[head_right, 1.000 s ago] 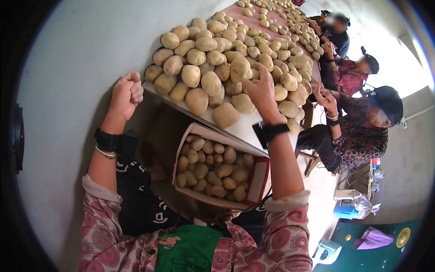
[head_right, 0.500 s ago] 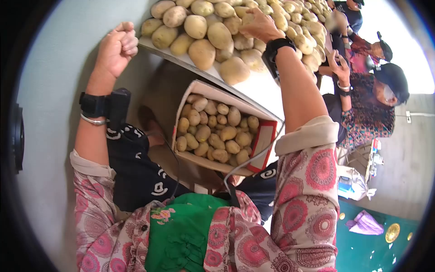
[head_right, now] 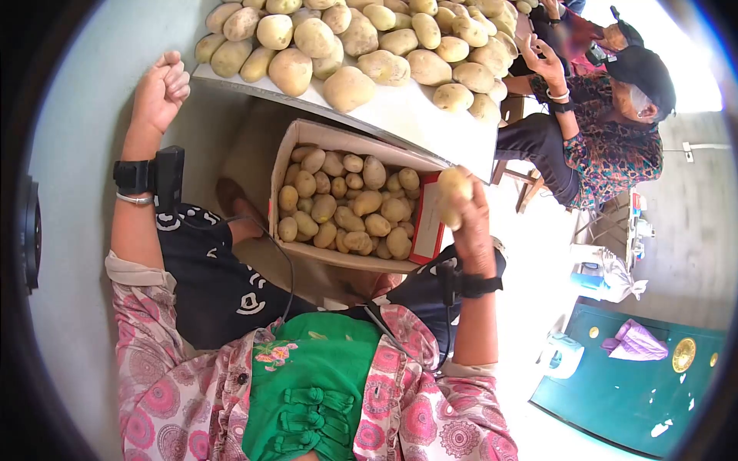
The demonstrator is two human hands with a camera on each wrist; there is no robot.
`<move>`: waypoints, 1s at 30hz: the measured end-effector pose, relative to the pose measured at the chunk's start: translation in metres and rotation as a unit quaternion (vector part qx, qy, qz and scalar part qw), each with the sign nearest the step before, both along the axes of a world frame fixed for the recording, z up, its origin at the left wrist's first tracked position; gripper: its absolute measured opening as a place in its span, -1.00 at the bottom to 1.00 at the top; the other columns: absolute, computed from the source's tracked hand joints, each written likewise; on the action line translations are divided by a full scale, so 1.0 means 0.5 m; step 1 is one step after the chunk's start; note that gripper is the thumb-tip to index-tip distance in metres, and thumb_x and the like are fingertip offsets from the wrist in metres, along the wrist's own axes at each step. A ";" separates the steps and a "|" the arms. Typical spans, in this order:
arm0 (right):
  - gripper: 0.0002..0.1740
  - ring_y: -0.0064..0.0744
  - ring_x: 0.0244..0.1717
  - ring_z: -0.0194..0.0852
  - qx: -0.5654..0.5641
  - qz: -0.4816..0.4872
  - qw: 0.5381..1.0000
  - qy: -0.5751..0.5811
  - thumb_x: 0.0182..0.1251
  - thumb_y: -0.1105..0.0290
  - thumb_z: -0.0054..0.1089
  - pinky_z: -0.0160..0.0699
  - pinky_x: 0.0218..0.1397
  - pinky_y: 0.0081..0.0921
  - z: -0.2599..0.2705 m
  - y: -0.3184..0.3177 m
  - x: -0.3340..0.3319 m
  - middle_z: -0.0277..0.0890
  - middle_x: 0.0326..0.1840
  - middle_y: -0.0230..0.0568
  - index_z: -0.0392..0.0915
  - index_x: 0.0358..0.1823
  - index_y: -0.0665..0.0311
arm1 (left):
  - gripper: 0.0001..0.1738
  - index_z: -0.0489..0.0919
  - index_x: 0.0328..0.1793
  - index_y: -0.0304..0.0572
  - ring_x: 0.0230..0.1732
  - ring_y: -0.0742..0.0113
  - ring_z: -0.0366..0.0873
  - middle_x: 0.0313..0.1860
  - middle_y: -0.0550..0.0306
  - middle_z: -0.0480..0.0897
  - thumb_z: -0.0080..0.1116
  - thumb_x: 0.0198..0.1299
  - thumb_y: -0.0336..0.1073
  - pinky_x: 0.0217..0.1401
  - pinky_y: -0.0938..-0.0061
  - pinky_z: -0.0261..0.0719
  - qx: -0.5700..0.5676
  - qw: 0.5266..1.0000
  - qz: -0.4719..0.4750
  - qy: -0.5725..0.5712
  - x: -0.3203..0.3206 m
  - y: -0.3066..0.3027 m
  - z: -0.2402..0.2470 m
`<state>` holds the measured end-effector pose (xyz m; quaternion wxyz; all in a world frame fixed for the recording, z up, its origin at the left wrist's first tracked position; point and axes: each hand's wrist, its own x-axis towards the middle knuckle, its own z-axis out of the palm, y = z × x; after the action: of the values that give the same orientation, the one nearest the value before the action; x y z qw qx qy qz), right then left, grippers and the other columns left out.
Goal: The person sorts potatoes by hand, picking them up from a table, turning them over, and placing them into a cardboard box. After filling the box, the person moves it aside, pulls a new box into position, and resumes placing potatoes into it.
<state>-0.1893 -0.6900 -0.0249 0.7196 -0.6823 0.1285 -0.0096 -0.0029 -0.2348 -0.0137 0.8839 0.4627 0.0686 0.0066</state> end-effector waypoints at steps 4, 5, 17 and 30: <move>-0.45 -0.27 0.00 0.45 -0.238 -0.007 0.971 0.013 0.11 0.38 0.18 0.48 0.06 -0.42 -0.071 0.009 -0.022 0.43 0.05 -0.13 0.34 0.18 0.29 | -0.77 0.43 -0.26 -0.06 -0.70 0.62 0.06 -0.69 0.41 0.16 -0.24 0.17 -0.56 -0.66 0.69 0.04 -0.003 1.000 -0.023 0.005 0.004 0.005 -0.021; -0.43 -0.17 0.03 0.42 -0.337 0.002 0.942 0.009 0.07 0.38 0.20 0.43 0.12 -0.36 -0.101 -0.006 -0.016 0.42 0.06 -0.05 0.33 0.17 0.32 | -0.77 0.43 -0.26 -0.06 -0.70 0.62 0.07 -0.69 0.41 0.16 -0.24 0.16 -0.56 -0.67 0.69 0.04 0.002 1.000 -0.019 0.005 0.003 0.002 -0.021; -0.64 -0.33 0.03 0.47 -0.359 -0.017 0.933 -0.015 0.14 0.45 0.21 0.49 0.00 -0.47 -0.113 0.019 0.026 0.47 0.04 -0.15 0.47 0.00 0.31 | -0.76 0.43 -0.31 -0.07 -0.69 0.60 0.09 -0.70 0.41 0.18 -0.26 0.10 -0.57 -0.66 0.67 0.04 -0.005 1.000 0.000 -0.010 -0.006 -0.001 0.004; -0.66 -0.47 -0.21 0.52 -0.366 0.095 0.918 -0.118 0.16 0.37 0.23 0.47 -0.16 -0.51 0.023 0.213 0.200 0.57 -0.24 -0.14 0.48 -0.04 0.33 | -0.77 0.42 -0.29 -0.09 -0.70 0.61 0.06 -0.68 0.43 0.14 -0.24 0.08 -0.59 -0.68 0.68 0.01 -0.009 1.000 -0.009 -0.022 0.003 0.011 -0.005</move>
<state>-0.0892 -0.5836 -0.0136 0.4270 -0.9010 -0.0349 -0.0679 -0.0016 -0.2292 -0.0162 0.8895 0.4546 0.0454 0.0085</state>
